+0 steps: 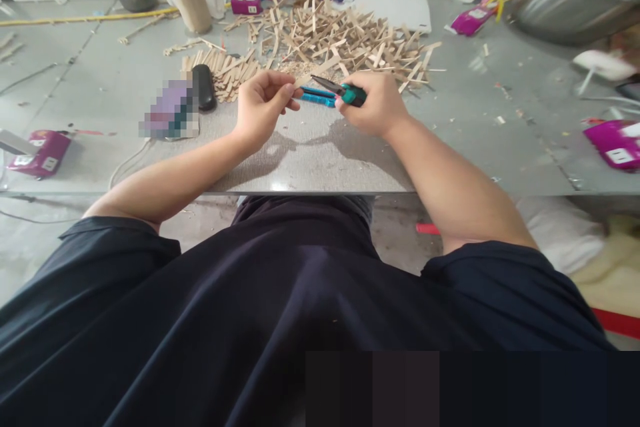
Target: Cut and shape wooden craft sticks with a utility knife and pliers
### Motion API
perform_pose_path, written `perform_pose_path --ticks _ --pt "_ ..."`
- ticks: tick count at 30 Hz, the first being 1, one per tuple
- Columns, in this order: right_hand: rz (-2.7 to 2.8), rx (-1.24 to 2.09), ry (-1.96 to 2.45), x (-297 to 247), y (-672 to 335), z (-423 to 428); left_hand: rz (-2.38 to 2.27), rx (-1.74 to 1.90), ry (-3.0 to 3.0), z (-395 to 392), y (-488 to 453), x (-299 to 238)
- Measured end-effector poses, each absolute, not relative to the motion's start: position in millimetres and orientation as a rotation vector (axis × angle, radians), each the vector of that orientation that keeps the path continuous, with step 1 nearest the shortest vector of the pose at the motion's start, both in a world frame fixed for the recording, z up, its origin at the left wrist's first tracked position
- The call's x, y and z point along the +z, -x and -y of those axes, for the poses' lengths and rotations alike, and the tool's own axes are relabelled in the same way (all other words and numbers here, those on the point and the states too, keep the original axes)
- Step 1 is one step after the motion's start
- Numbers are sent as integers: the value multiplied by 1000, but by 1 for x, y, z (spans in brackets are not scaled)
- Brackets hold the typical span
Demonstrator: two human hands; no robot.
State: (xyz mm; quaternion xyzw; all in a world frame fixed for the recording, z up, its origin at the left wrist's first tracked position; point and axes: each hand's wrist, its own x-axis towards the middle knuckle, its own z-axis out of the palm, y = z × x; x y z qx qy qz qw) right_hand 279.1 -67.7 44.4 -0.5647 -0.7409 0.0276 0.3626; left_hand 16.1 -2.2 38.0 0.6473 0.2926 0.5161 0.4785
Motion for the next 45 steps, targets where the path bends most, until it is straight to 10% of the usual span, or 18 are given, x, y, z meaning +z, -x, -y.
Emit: perform_pose_path --ticks 45 --pt "1904 222 1510 49 -276 71 -678 1093 -1614 14 -15 42"
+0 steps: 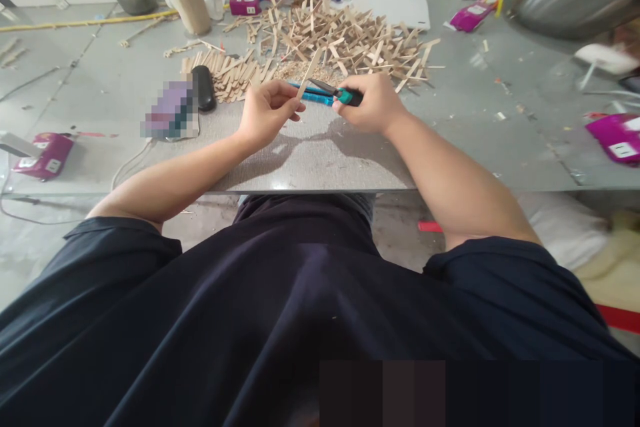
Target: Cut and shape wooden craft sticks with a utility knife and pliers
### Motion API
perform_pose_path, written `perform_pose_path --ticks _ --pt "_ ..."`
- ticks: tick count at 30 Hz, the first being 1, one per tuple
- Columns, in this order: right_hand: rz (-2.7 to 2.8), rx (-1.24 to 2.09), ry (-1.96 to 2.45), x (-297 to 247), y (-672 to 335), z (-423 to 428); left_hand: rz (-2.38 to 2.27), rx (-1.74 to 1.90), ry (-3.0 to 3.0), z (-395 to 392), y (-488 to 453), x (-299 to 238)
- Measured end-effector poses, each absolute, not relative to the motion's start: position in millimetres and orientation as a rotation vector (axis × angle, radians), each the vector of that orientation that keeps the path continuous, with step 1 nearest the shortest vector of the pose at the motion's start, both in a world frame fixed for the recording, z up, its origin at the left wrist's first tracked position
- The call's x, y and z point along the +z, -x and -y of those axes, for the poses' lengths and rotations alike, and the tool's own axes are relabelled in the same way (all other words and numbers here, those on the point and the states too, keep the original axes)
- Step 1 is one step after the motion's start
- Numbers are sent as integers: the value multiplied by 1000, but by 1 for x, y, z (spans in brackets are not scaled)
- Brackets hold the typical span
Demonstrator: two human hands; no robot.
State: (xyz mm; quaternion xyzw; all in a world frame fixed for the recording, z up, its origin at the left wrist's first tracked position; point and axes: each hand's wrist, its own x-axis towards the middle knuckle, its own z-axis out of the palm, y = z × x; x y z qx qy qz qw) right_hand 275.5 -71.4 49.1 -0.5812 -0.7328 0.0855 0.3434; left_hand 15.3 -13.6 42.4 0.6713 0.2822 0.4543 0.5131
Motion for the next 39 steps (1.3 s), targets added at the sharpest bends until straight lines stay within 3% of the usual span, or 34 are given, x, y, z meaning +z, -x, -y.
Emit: perform_pose_path --ticks 16,39 --pt "1918 274 1486 48 -274 71 -696 1107 -1680 8 -15 34" --pt "1933 60 1614 48 -272 74 -652 993 -1659 23 -14 50"
